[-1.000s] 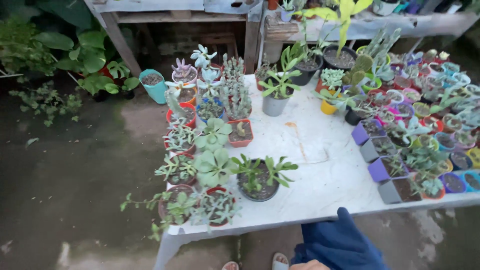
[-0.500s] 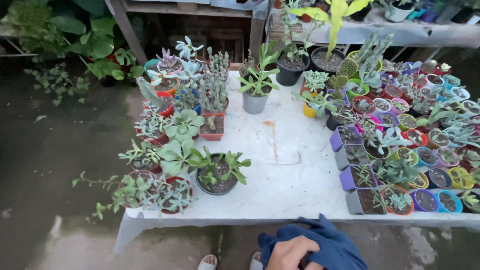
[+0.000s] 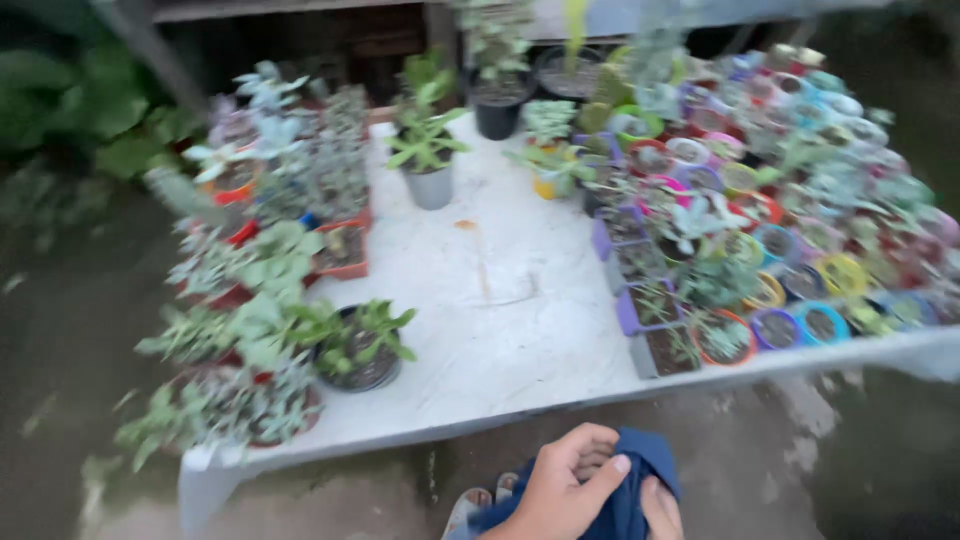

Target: Inspecting and handling various succulent plants in a garden center or nursery setting.

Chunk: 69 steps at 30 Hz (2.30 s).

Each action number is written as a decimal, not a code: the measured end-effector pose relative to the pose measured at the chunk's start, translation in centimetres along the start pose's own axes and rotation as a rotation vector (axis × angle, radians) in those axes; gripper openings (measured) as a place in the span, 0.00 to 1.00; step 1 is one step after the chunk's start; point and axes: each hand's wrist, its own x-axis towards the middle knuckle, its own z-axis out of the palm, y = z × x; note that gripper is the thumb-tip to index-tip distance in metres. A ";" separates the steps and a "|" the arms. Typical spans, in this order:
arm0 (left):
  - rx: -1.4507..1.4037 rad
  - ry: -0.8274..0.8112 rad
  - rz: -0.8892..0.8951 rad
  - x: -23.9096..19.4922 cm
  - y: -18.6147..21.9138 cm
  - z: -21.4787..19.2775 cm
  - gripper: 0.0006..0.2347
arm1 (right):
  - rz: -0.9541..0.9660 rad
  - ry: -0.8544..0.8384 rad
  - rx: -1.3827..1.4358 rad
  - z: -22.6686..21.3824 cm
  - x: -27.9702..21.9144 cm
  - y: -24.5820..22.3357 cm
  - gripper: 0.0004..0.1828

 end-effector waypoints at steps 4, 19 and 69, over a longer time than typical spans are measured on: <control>-0.037 -0.197 -0.125 0.1 -0.2 0.1 0.14 | 0.005 0.037 -0.015 -5.8 3.5 4.2 0.30; 0.233 -0.583 -0.277 1.0 -12.5 -7.8 0.08 | -0.333 0.303 0.082 8.6 -11.4 -2.7 0.26; 0.278 -1.069 -0.328 -0.1 -27.8 27.4 0.06 | -0.505 0.703 -0.119 -17.1 -19.5 -14.8 0.48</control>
